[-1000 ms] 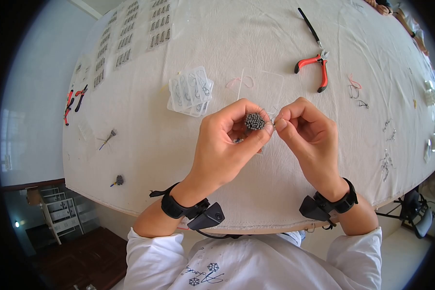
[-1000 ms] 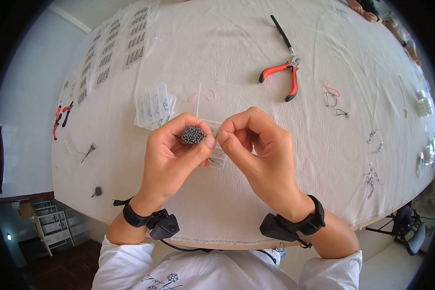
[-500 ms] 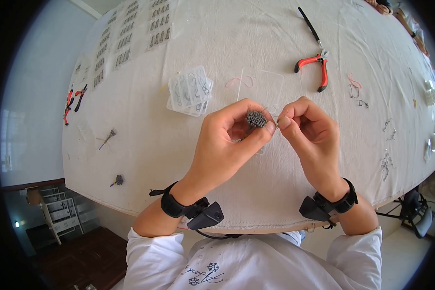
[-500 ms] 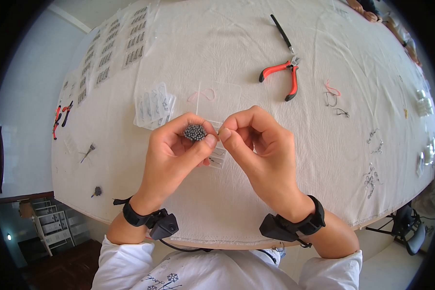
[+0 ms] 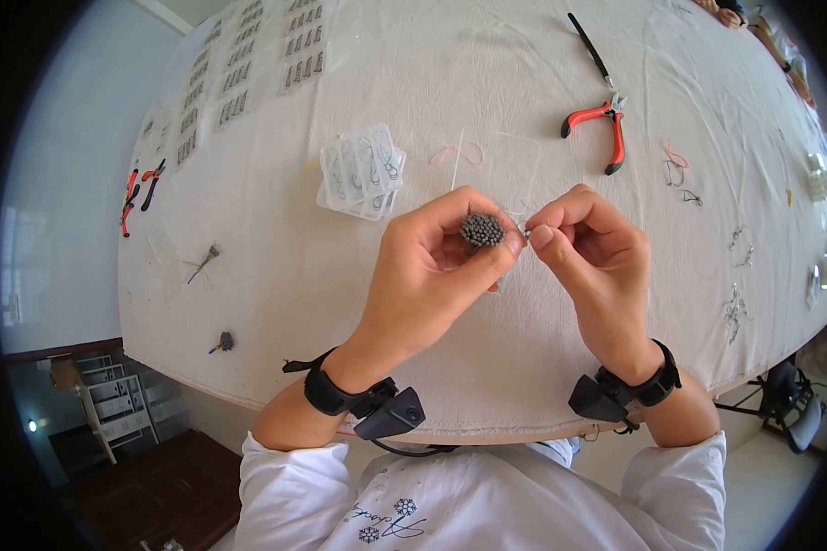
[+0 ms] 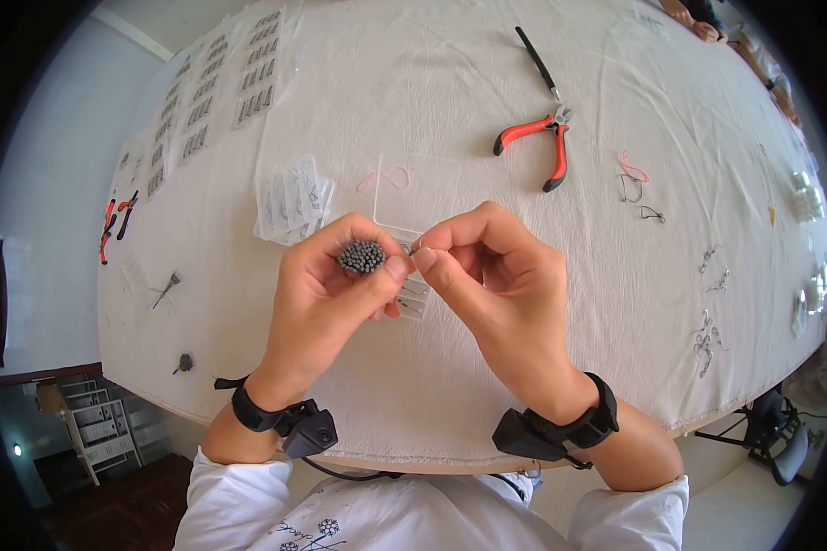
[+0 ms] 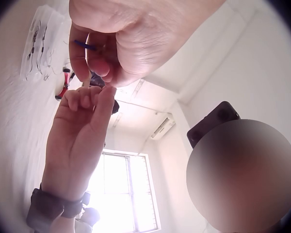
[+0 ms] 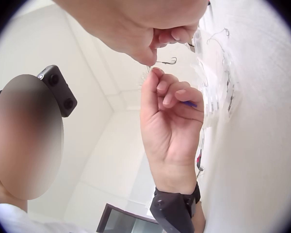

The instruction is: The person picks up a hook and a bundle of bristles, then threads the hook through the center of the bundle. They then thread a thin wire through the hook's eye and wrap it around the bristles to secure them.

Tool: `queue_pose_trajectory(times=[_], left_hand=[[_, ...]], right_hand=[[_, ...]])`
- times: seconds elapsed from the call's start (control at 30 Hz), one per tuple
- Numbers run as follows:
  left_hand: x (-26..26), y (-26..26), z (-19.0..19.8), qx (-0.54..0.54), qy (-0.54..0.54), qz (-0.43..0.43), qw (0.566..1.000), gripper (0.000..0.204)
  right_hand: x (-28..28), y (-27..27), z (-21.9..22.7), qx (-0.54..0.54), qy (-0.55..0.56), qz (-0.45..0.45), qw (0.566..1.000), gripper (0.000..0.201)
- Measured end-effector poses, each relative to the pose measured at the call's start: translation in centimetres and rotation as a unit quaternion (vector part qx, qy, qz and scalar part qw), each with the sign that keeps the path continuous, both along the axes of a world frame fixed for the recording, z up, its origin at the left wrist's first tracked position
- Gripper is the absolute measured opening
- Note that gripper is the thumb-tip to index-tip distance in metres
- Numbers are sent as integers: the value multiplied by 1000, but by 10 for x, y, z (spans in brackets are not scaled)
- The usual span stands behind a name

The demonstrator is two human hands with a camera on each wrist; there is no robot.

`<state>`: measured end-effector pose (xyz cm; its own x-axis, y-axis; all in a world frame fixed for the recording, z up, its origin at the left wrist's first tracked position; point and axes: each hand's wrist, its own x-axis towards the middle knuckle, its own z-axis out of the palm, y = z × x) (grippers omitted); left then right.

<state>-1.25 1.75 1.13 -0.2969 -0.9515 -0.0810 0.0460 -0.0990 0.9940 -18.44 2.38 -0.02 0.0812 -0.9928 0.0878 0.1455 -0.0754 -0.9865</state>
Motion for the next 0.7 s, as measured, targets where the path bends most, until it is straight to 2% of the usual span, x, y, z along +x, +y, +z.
queue_pose_trajectory(times=[0.17, 0.27, 0.37, 0.7], left_hand=[[-1, 2, 1, -15, -21, -5, 1000, 10], [0, 1, 4, 14, -24, -19, 999, 13], [1, 0, -4, 57, 26, -57, 996, 18], [-5, 4, -1, 11, -9, -6, 1000, 18]], right_hand=[[-1, 0, 0, -25, 23, 1, 999, 5], [-1, 0, 0, -11, 20, 2, 1000, 4], [-1, 1, 1, 12, -37, 5, 999, 4], [3, 2, -2, 24, -65, 6, 998, 4]])
